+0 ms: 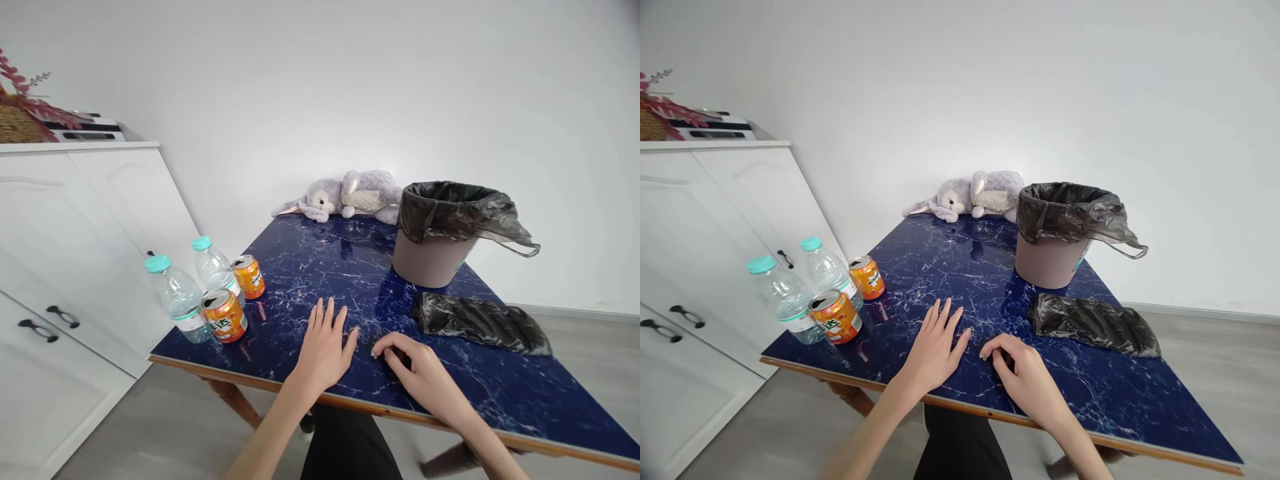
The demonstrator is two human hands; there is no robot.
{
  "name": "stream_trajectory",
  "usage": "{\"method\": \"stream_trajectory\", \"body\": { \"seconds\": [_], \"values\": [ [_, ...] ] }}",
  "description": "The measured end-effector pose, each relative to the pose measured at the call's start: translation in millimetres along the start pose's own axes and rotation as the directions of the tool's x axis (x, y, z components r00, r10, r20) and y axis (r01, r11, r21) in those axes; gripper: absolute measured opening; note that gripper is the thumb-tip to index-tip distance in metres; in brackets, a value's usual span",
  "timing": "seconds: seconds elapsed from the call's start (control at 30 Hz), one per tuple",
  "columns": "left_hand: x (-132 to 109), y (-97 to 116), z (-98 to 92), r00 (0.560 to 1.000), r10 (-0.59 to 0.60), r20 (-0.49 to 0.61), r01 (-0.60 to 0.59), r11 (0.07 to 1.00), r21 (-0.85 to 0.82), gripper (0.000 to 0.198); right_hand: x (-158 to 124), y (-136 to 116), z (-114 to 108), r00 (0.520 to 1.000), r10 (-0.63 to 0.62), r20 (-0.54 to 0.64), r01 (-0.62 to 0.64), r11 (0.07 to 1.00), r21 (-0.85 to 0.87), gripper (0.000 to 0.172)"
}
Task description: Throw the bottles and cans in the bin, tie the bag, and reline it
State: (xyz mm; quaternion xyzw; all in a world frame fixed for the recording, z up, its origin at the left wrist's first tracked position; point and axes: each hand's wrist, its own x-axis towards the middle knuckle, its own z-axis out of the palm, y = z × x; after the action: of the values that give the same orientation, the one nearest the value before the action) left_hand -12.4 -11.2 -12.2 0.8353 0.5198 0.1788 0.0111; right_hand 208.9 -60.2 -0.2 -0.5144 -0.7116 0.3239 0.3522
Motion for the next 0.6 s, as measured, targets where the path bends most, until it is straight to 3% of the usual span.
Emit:
{"method": "stream_trajectory", "body": {
  "seconds": [0.2,0.4,0.6],
  "values": [
    [-0.7,-0.9,0.4,1.000,0.010,-0.008,-0.010,1.000,-0.003,0.066,-7.7,7.0,-2.4,0.995,0.095,-0.029,-0.094,0.995,0.039,0.032],
    [-1.4,-1.9,2.4,0.999,0.013,-0.043,-0.014,1.000,-0.008,0.063,-7.1,5.7,-1.6,0.994,0.105,-0.024,-0.104,0.993,0.046,0.034],
    [-0.6,0.7,-4.8,1.000,0.009,0.004,-0.009,1.000,-0.005,0.065,-7.5,5.3,-0.7,0.994,0.103,-0.029,-0.102,0.994,0.042,0.036]
  ]
}}
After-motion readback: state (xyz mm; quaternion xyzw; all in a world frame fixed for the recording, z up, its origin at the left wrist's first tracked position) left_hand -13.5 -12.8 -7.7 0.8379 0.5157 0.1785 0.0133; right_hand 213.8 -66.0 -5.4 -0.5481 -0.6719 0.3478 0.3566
